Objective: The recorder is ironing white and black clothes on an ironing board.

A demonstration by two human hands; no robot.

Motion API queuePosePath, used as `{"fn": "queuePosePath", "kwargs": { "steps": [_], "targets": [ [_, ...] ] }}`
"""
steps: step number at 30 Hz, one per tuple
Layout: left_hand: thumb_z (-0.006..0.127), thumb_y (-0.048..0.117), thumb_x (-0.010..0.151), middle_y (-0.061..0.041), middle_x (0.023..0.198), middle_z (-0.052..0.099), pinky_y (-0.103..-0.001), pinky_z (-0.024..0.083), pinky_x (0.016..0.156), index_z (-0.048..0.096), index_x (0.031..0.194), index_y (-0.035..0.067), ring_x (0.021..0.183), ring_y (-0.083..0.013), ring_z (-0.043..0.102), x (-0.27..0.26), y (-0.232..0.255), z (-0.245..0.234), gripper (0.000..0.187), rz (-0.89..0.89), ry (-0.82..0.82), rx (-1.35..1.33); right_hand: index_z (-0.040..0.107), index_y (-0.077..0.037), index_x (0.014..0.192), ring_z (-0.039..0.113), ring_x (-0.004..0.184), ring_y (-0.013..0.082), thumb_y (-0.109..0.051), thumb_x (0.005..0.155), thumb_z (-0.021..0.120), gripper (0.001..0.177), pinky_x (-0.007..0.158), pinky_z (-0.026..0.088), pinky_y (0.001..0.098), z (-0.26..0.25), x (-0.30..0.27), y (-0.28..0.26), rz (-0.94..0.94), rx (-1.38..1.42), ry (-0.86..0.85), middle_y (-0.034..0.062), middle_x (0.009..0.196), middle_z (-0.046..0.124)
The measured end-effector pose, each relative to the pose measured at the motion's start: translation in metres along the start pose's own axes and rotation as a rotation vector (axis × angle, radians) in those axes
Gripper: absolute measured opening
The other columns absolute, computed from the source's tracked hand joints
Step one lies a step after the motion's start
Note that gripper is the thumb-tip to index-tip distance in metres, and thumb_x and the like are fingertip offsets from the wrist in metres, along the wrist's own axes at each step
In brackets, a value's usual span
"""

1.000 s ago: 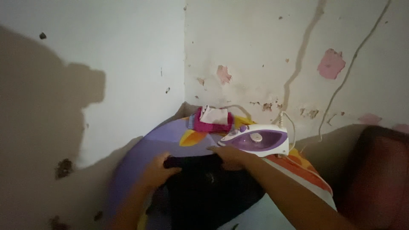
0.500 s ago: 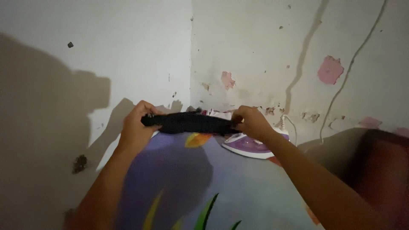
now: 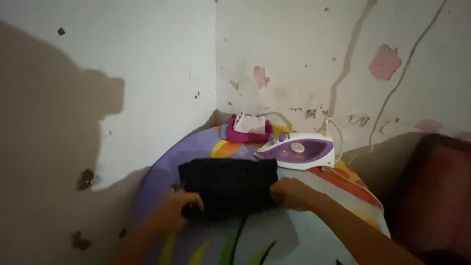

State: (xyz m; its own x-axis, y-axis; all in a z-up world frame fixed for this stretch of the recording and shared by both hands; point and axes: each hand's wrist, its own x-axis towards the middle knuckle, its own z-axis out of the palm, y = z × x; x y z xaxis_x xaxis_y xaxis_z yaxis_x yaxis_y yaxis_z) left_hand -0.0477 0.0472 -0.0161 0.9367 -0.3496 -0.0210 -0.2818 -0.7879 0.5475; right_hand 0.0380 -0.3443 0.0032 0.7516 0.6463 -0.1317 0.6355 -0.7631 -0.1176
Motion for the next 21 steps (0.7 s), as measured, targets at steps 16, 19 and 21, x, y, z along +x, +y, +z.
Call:
{"fn": "queuePosePath", "kwargs": {
  "steps": [16, 19, 21],
  "targets": [
    [0.067, 0.036, 0.089, -0.016, 0.111, 0.072, -0.050, 0.050, 0.091, 0.071, 0.113, 0.009, 0.105, -0.0370, 0.067, 0.115, 0.000, 0.003, 0.036, -0.032, 0.633, 0.131, 0.068, -0.011, 0.119, 0.068, 0.105, 0.0382, -0.016, 0.091, 0.060, 0.030, 0.086, 0.054, 0.0498, 0.012, 0.107, 0.049, -0.027, -0.093, 0.460, 0.0176, 0.113, 0.069],
    [0.063, 0.044, 0.093, -0.015, 0.114, 0.072, -0.051, 0.048, 0.095, 0.071, 0.113, 0.011, 0.108, -0.0360, 0.066, 0.118, -0.021, 0.015, 0.039, -0.247, 0.537, 0.186, 0.061, -0.014, 0.132, 0.068, 0.104, 0.0398, -0.009, 0.091, 0.055, 0.042, 0.087, 0.053, 0.0526, 0.010, 0.100, 0.037, 0.048, -0.142, 0.443, 0.0216, 0.110, 0.069],
    [0.062, 0.048, 0.093, -0.012, 0.115, 0.073, -0.047, 0.050, 0.097, 0.071, 0.114, 0.013, 0.107, -0.0330, 0.069, 0.115, -0.032, 0.017, 0.042, -0.332, 0.486, 0.075, 0.059, -0.020, 0.137, 0.069, 0.103, 0.0382, -0.016, 0.098, 0.052, 0.040, 0.087, 0.053, 0.0528, -0.013, 0.086, 0.018, 0.248, -0.128, 0.321, 0.0199, 0.112, 0.070]
  ]
}}
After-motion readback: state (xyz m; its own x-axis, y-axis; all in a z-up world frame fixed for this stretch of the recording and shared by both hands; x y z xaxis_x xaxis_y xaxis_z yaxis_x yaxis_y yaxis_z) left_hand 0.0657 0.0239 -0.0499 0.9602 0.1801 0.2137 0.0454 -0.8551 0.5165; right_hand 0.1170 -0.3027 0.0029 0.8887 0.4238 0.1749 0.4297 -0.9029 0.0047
